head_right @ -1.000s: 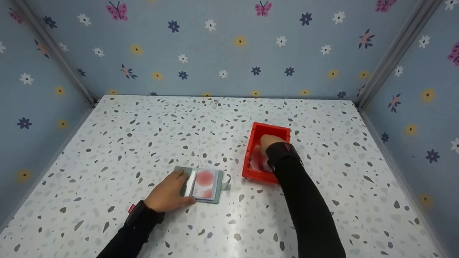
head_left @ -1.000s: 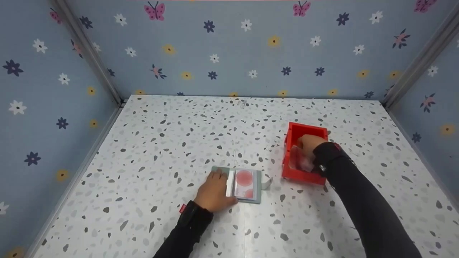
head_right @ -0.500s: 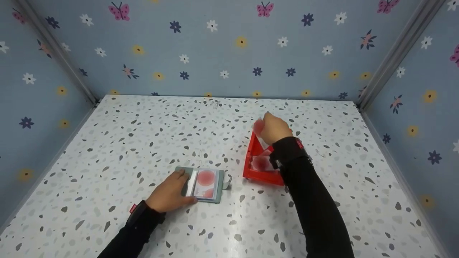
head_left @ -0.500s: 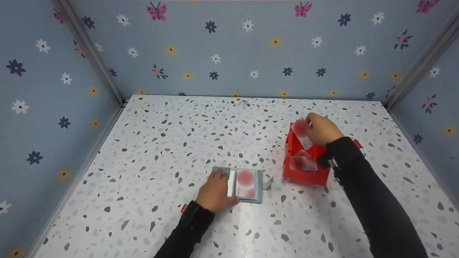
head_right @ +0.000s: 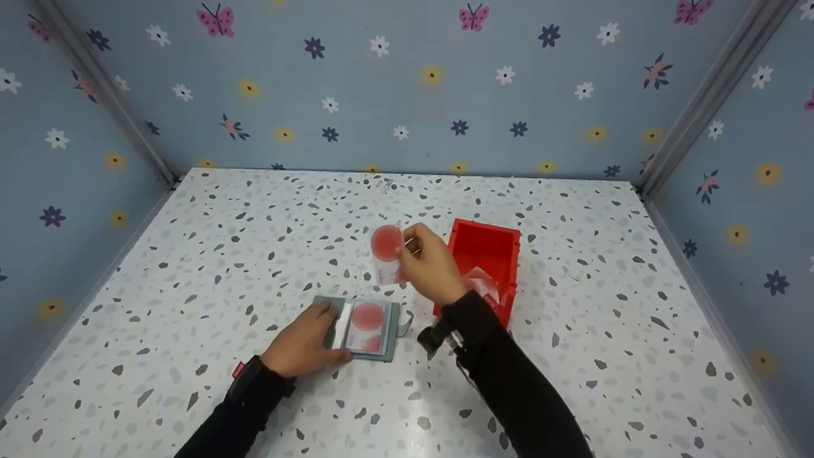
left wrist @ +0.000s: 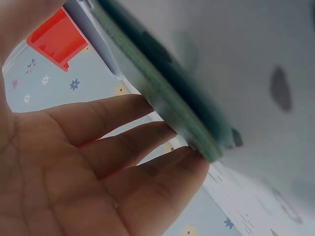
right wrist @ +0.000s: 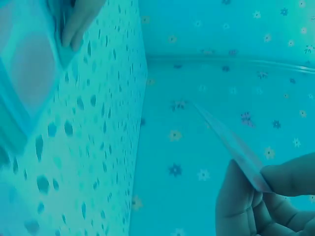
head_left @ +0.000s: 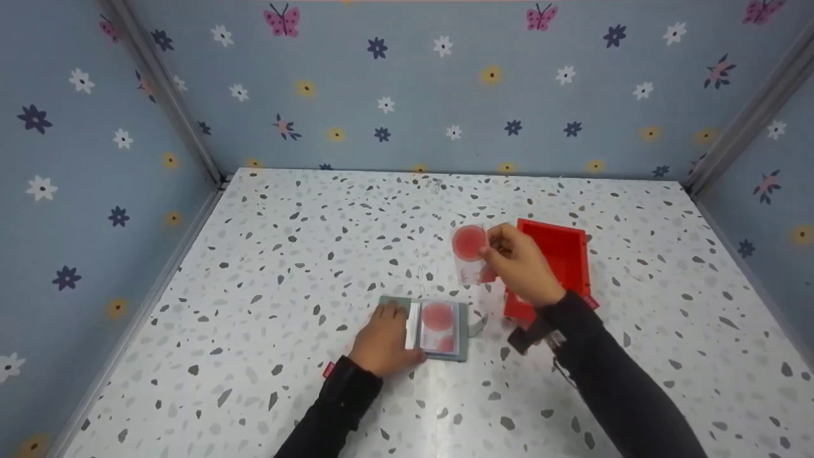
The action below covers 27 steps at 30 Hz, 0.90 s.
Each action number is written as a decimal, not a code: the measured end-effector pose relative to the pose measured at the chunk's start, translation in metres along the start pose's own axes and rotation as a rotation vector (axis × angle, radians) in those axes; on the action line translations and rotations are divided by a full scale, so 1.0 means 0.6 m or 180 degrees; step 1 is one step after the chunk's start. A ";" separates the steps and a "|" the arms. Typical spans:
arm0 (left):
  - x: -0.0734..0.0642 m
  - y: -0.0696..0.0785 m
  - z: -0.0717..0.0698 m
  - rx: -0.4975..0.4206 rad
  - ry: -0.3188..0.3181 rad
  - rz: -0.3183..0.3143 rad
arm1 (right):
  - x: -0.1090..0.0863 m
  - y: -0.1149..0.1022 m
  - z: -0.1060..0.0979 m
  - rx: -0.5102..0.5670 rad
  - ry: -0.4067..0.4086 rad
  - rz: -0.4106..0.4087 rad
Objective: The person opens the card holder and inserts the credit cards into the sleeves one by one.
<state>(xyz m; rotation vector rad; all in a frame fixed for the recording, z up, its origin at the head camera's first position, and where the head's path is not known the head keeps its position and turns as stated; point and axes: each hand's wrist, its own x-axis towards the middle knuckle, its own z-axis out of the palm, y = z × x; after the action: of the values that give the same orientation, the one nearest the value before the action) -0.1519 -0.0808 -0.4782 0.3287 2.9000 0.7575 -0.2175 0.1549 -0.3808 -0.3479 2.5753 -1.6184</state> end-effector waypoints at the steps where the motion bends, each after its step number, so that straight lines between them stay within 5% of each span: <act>1: 0.000 0.000 0.000 -0.0004 0.0004 0.0005 | -0.007 0.003 0.013 0.0177 -0.0022 -0.0032; 5: -0.001 0.000 0.002 0.0000 0.0006 0.0000 | -0.034 0.023 0.064 0.0572 -0.0198 -0.0163; 10: 0.001 0.000 0.001 0.0027 -0.0043 -0.0052 | -0.050 0.060 0.103 0.0643 -0.0415 -0.0158; 27: 0.002 0.001 -0.001 0.0099 -0.0079 -0.0033 | -0.056 0.143 0.082 0.0609 -0.0138 0.0947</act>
<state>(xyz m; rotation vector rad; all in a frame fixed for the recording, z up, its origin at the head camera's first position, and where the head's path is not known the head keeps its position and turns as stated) -0.1529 -0.0802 -0.4774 0.3236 2.8905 0.7024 -0.1883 0.1555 -0.4812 0.0146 2.2824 -1.7026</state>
